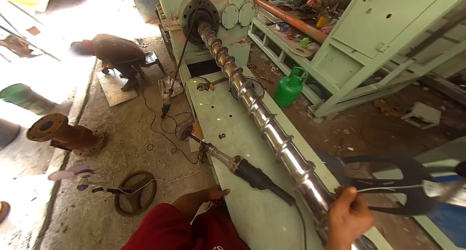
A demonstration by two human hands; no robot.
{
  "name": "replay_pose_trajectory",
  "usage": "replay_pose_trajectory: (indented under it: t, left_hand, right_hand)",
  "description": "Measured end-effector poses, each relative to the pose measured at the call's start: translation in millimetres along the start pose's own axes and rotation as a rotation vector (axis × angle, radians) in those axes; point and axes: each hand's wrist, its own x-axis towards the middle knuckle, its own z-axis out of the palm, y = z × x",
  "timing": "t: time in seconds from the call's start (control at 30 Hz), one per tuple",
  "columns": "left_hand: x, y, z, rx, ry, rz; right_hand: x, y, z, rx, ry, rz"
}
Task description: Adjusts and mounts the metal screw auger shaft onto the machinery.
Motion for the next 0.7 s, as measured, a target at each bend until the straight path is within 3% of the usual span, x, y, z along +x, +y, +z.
replay_pose_trajectory:
  t: [0.7]
  left_hand:
    - [2.1, -3.8, -0.4, -0.008, -0.007, 0.02]
  right_hand:
    - [0.1, -0.9, 0.1, 0.018, 0.007, 0.002]
